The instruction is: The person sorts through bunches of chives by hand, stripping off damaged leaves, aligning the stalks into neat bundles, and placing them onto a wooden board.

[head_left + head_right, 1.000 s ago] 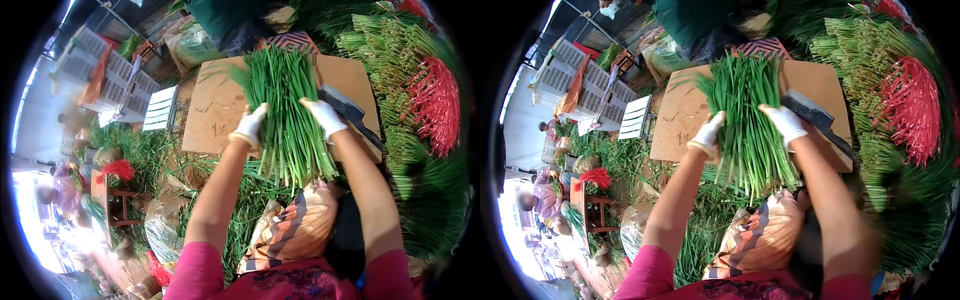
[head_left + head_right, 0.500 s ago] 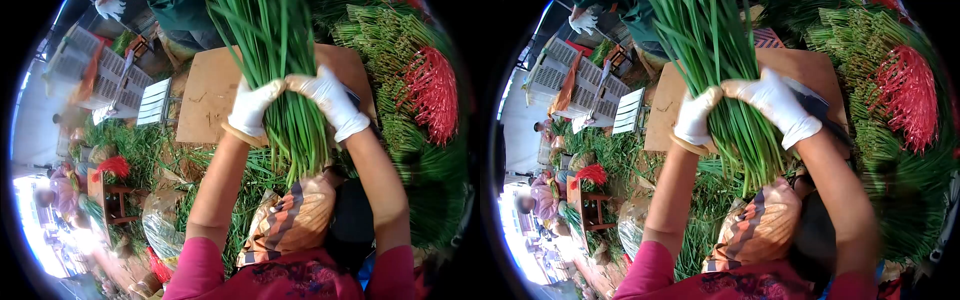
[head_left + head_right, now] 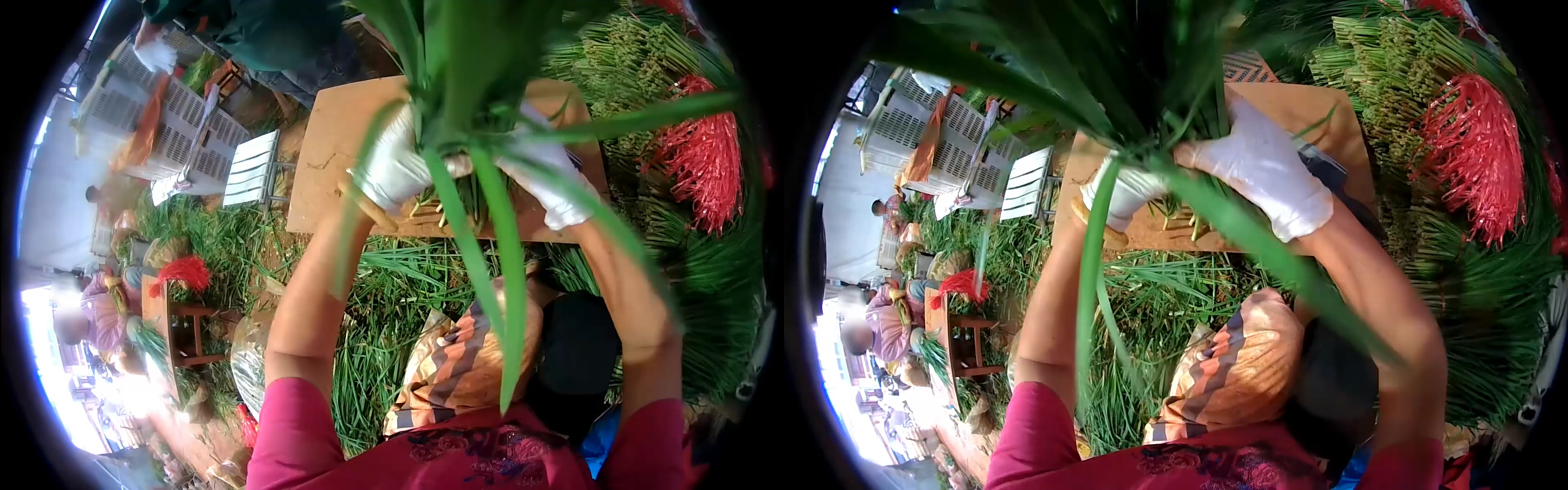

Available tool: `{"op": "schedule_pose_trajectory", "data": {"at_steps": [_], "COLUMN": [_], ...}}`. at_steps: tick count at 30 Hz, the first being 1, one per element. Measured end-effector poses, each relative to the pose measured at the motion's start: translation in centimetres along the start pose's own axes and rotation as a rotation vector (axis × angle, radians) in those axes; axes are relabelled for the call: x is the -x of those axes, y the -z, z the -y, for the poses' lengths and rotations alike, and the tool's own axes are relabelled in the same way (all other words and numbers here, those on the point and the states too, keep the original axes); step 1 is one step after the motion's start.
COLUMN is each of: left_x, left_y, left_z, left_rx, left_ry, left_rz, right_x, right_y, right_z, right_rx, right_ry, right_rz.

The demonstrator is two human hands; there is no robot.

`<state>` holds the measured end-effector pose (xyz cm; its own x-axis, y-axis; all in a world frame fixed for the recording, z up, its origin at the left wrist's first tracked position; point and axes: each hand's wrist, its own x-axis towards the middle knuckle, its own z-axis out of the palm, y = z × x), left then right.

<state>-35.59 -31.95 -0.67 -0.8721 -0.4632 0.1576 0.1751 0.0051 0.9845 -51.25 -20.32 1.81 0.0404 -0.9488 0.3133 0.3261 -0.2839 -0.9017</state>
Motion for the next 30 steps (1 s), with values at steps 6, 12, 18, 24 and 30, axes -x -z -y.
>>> {"op": "schedule_pose_trajectory", "data": {"at_steps": [6, 12, 18, 24, 30], "left_x": [-4.4, -5.2, 3.3, 8.9, 10.8], "left_y": [0.4, 5.1, 9.6, 9.2, 9.5], "left_z": [-3.9, 8.1, 12.5, 8.2, 10.8], "left_rx": [-0.012, -0.140, -0.112, -0.400, -0.612], "left_ry": [0.080, 0.558, 0.416, 0.799, 0.833], "left_rz": [-0.178, -0.565, -0.642, -0.663, -0.477], "right_x": [-4.9, -2.4, 3.8, 6.6, 11.1], "right_y": [3.8, 14.4, 15.3, 15.3, 16.2], "right_z": [0.9, -10.0, -9.2, -5.5, -5.9], "right_rx": [0.488, 0.673, 0.648, 0.558, 0.508], "right_ry": [-0.014, -0.356, -0.463, -0.372, -0.590], "right_rz": [-0.284, -0.521, -0.554, -0.623, -0.626]}}
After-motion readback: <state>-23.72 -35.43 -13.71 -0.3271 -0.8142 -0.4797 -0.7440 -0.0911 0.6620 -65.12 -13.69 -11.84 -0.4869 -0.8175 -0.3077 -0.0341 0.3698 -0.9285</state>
